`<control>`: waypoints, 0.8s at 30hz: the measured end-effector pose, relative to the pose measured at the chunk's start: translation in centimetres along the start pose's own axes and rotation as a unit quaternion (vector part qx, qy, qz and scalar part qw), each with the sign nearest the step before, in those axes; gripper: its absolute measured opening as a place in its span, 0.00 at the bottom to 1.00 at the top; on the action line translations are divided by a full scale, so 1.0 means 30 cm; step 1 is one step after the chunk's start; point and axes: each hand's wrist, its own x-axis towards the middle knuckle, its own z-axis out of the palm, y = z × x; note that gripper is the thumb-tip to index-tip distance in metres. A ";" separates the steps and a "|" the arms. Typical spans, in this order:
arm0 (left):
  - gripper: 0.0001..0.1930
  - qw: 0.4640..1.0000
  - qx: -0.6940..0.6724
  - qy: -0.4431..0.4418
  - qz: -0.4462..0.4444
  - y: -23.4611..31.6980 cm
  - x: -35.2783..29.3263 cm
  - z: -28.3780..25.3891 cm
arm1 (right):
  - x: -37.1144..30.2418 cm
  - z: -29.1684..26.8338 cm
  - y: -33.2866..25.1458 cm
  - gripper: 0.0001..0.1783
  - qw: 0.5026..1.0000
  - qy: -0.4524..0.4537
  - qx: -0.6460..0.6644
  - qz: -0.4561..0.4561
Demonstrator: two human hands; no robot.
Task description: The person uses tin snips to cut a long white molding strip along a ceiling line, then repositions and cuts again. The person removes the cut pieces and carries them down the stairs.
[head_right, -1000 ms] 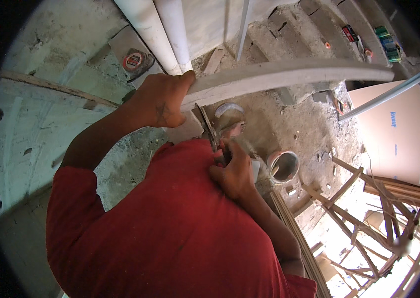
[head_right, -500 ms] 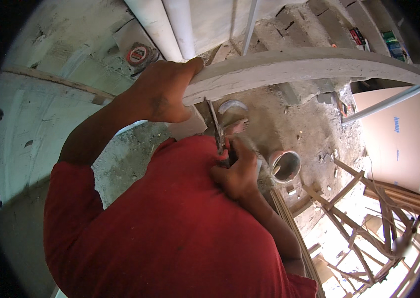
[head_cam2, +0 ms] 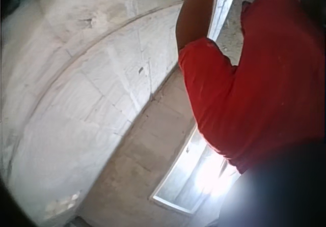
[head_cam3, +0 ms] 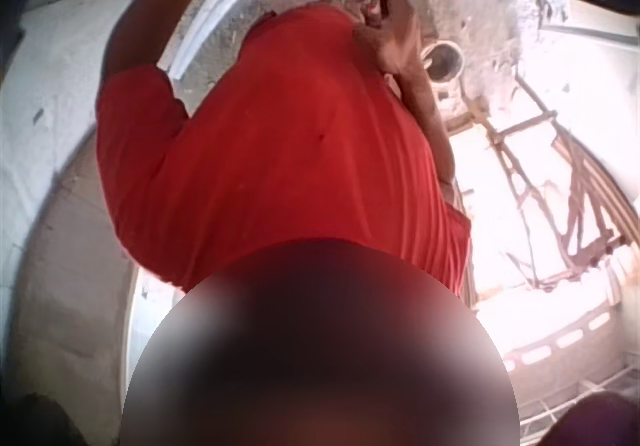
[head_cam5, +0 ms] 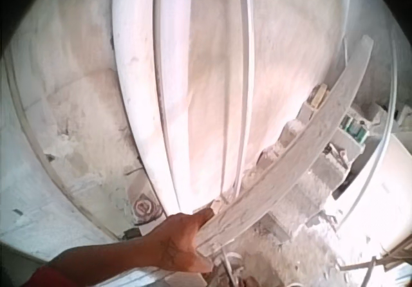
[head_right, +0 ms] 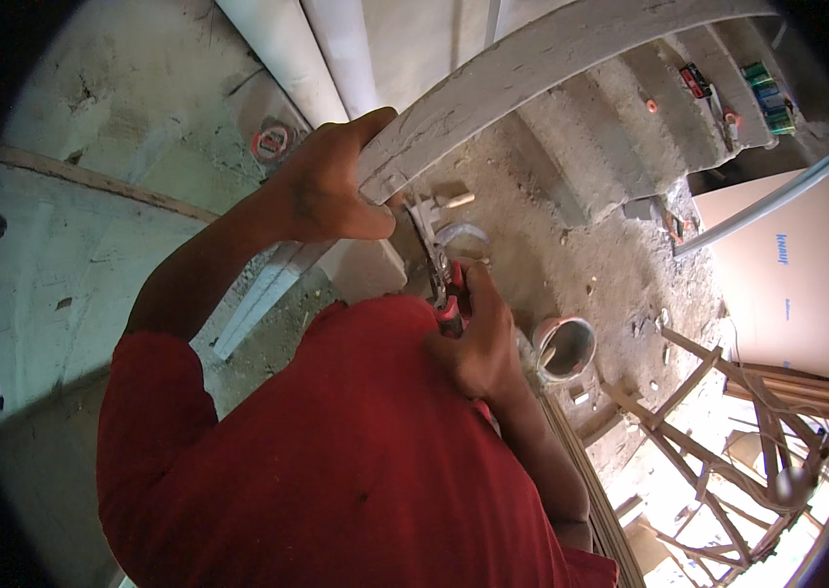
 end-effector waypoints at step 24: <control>0.30 0.968 -0.109 -0.104 -0.202 -0.183 0.009 0.174 | -0.164 -0.086 0.298 0.33 0.982 0.108 -0.056 0.144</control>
